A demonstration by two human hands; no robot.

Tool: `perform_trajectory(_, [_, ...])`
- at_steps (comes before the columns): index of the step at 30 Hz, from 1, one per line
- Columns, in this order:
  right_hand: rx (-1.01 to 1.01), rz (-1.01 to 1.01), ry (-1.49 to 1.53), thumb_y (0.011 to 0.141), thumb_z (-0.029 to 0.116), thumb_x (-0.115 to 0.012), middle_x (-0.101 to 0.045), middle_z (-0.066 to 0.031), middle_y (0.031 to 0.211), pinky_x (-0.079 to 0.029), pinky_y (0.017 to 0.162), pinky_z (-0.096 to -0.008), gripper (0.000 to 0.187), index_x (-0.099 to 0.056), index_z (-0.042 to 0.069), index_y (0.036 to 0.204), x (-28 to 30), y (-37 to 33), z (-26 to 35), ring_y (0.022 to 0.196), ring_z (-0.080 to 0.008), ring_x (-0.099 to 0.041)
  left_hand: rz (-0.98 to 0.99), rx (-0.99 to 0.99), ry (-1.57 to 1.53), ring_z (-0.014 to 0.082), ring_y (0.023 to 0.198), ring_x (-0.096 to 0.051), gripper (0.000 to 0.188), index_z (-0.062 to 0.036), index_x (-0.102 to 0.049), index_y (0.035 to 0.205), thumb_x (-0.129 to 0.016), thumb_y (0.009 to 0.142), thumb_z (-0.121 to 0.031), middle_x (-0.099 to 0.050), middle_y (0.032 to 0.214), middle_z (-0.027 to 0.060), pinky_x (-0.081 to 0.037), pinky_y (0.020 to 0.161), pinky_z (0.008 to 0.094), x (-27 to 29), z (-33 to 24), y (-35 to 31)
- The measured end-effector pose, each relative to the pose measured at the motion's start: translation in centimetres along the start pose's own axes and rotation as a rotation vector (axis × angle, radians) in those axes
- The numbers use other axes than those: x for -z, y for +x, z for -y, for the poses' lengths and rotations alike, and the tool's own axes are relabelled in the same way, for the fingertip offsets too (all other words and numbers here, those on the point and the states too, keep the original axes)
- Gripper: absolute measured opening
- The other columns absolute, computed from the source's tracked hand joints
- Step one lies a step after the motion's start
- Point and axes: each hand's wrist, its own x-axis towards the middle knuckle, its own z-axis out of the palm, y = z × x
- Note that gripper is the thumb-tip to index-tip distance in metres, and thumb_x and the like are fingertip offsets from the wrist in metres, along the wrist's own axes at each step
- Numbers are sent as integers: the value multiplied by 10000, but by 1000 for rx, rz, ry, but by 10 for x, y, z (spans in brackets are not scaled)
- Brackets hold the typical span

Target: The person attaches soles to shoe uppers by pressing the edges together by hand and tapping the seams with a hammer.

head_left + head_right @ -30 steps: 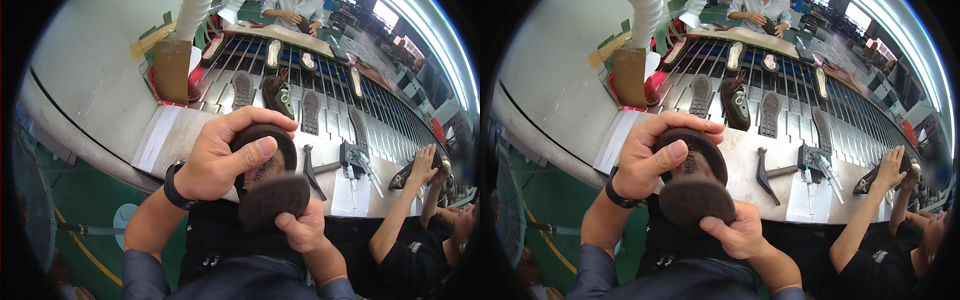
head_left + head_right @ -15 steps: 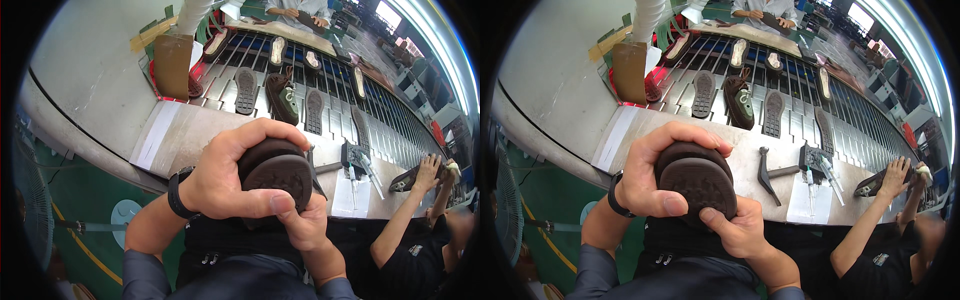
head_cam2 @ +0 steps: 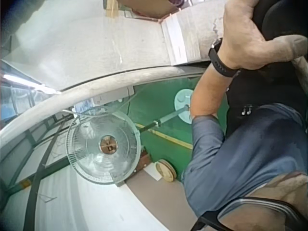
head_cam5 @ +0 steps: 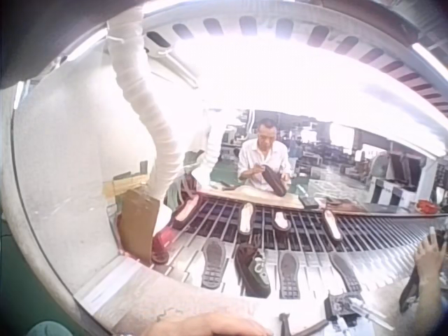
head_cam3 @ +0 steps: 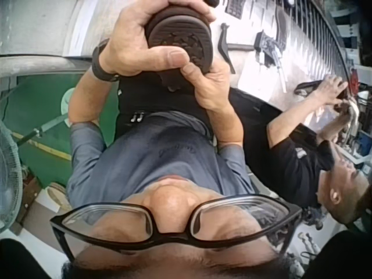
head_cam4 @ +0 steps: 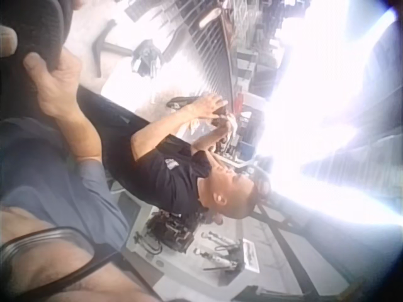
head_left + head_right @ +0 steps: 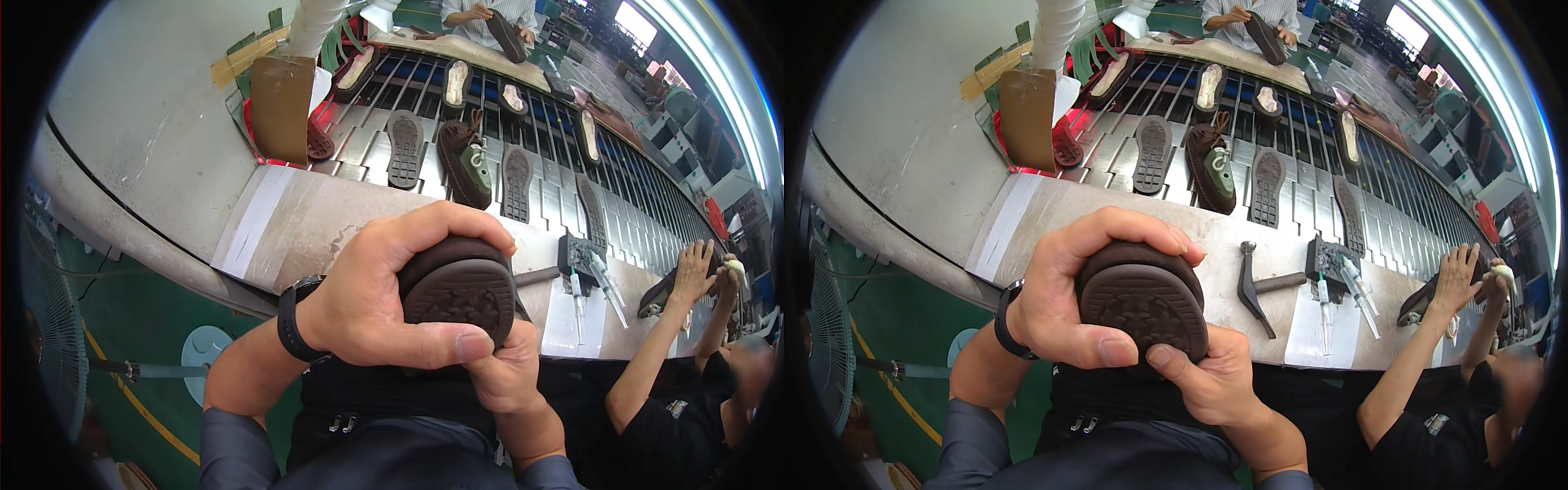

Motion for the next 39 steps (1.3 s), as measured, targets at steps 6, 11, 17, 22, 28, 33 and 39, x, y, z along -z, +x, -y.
perform_trajectory(6, [-14, 11, -7, 1063, 122, -723, -791, -75, 1115, -569, 861, -286, 232, -762, -33, 1231, 0, 1, 1, 996, -115, -700, 16, -34, 39, 285, 1191, -722, 870, 79, -575, 1384, -950, 783, -425, -683, 1358, 241, -587, 1036, 414, 4, 0, 1])
perform_trajectory(11, [-6, 10, 11, 1064, 113, -720, -792, -81, 1137, -577, 895, -295, 226, -763, -36, 1228, -3, 2, 1, 1031, -124, -708, 22, -38, 46, 289, 1192, -724, 874, 84, -573, 1384, -947, 784, -429, -683, 1358, 247, -585, 1039, 417, 7, 0, 0])
perform_trajectory(17, [-4, 19, 14, 1061, 102, -721, -793, -84, 1148, -580, 910, -298, 227, -761, -37, 1236, -4, 3, 0, 1046, -128, -712, 24, -56, 55, 296, 1199, -720, 866, 85, -574, 1381, -942, 785, -423, -681, 1356, 253, -584, 1041, 417, 9, 0, -1])
perform_trajectory(22, [-19, 19, 16, 1059, 99, -725, -794, -83, 1151, -580, 917, -299, 229, -762, -35, 1241, -8, 4, 1, 1049, -128, -712, 29, -36, 43, 294, 1200, -719, 839, 86, -577, 1376, -924, 801, -416, -681, 1357, 253, -579, 1048, 420, 12, -2, -3])
perform_trajectory(28, [-41, -2, 13, 1054, 96, -733, -796, -78, 1154, -579, 924, -301, 223, -768, -34, 1232, -12, 5, 3, 1055, -125, -710, -51, 95, -61, 296, 1186, -722, 696, 66, -618, 1338, -765, 922, -472, -699, 1327, 246, -573, 1042, 425, 8, -12, -5])
perform_trajectory(33, [-80, 9, -56, 1044, 107, -749, -797, -71, 1140, -577, 918, -299, 248, -763, -44, 1240, -13, 5, 6, 1036, -116, -699, -137, 145, -106, 301, 1187, -720, 534, 54, -683, 1248, -604, 1013, -419, -732, 1259, 240, -563, 1045, 429, 5, -24, -4])
perform_trajectory(39, [-144, -6, -39, 1049, 156, -747, -794, -82, 1126, -592, 920, -325, 290, -752, -70, 1231, 0, 22, 9, 1032, -140, -715, -165, 218, -98, 266, 1144, -733, 456, 82, -725, 1160, -499, 1080, -305, -772, 1199, 236, -537, 1072, 381, 13, -26, 18])
